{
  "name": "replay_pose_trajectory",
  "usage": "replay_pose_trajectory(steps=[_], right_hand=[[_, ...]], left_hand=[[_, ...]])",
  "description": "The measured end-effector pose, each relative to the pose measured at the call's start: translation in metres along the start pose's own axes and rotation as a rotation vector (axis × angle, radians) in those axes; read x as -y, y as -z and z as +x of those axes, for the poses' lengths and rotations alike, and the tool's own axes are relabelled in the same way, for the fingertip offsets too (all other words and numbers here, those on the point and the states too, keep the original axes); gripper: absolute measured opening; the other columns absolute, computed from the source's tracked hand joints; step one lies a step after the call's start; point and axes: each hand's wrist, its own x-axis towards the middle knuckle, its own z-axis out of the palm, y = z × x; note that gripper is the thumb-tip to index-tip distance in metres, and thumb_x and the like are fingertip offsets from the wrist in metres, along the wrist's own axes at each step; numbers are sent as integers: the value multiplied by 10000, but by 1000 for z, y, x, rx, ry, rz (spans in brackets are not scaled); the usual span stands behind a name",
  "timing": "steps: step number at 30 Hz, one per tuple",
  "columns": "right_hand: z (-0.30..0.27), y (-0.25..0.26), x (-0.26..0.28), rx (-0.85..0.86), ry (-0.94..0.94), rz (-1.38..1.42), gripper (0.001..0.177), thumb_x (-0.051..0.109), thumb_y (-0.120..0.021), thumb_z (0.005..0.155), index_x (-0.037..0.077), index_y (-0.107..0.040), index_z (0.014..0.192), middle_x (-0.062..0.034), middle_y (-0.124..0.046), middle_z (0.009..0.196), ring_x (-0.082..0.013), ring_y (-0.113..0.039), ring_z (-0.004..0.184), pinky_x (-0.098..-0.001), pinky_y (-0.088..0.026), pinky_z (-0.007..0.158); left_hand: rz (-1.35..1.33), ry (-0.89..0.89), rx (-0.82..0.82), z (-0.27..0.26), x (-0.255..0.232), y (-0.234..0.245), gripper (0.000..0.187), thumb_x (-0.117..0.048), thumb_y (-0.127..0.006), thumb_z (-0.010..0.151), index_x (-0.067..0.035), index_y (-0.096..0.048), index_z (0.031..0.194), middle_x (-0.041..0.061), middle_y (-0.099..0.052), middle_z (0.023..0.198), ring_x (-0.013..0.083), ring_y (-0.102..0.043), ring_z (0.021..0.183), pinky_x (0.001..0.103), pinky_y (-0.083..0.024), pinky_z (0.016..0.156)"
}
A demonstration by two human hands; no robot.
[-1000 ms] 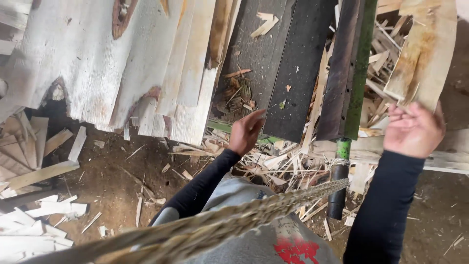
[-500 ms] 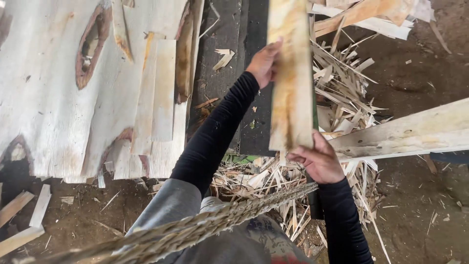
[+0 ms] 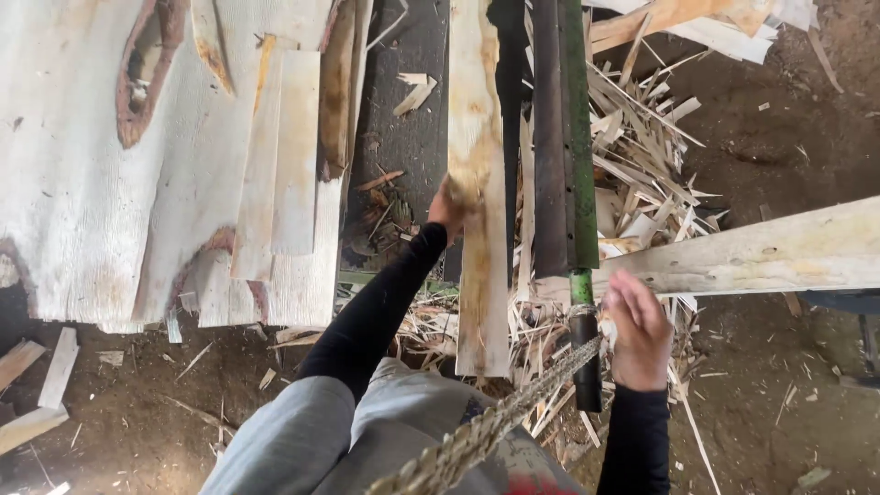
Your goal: Operate a vertical blade cutter to slice and trim thin wood veneers or slats.
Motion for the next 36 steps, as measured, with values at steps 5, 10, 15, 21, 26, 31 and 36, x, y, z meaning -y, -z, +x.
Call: replay_pose_trajectory(steps=[5, 10, 15, 21, 26, 31, 36], right_hand=[[-49, 9, -25, 137, -586, 299, 680, 477, -552, 993, -10, -582, 1467, -236, -724, 1068, -280, -710, 868, -425, -609, 726], [-51, 2, 0, 394, -543, 477, 860, 269, -804, 754, 56, -368, 1464, -134, -698, 1169, -258, -716, 924, -423, -634, 813], [-46, -8, -2, 298, -691, 218, 644, 165, -798, 793, 17, -464, 1323, -116, -608, 915, -238, -671, 829, -407, -614, 731], [-38, -18, 25, 257, -594, 33, 542, 169, -765, 771, 42, -548, 1251, -63, -592, 874, -181, -596, 709, -332, -548, 611], [-43, -15, 20, 233, -648, -62, 522, 195, -741, 781, 50, -544, 1241, -67, -535, 778, -183, -532, 438, -336, -456, 367], [-35, -24, 47, 219, -658, -109, 471, 146, -712, 824, 71, -540, 1256, -77, -581, 743, -179, -558, 397, -325, -475, 345], [-59, -18, -39, 238, -341, -128, 461, 63, -721, 880, 38, -523, 1296, -98, -620, 828, -175, -597, 554, -317, -494, 462]], left_hand=[[-21, 118, -21, -5, 25, 10, 827, -59, -725, 810, -142, -377, 1556, 169, -707, 1198, 260, -748, 869, 399, -667, 580], [178, 76, -267, 40, 0, -1, 559, -327, -846, 860, 11, -620, 1244, 193, -710, 1164, 278, -741, 968, 407, -680, 723], [336, -128, -288, 122, 36, -1, 556, -247, -844, 784, -142, -698, 1311, 142, -771, 1179, 241, -750, 1018, 365, -599, 852], [559, -230, -170, 69, 23, -11, 646, -228, -798, 810, -219, -616, 1430, 184, -763, 1172, 296, -734, 1093, 393, -566, 958], [579, -206, -162, 51, 26, -23, 715, -163, -725, 788, -289, -531, 1464, 203, -699, 1218, 360, -686, 1113, 446, -559, 936], [682, -164, -118, 54, 38, -44, 674, -108, -621, 841, -314, -537, 1478, 221, -683, 1242, 389, -664, 1153, 453, -519, 1005], [641, -178, -129, 52, 49, -65, 678, -59, -574, 837, -271, -544, 1480, 218, -693, 1244, 384, -661, 1178, 447, -525, 1008]])
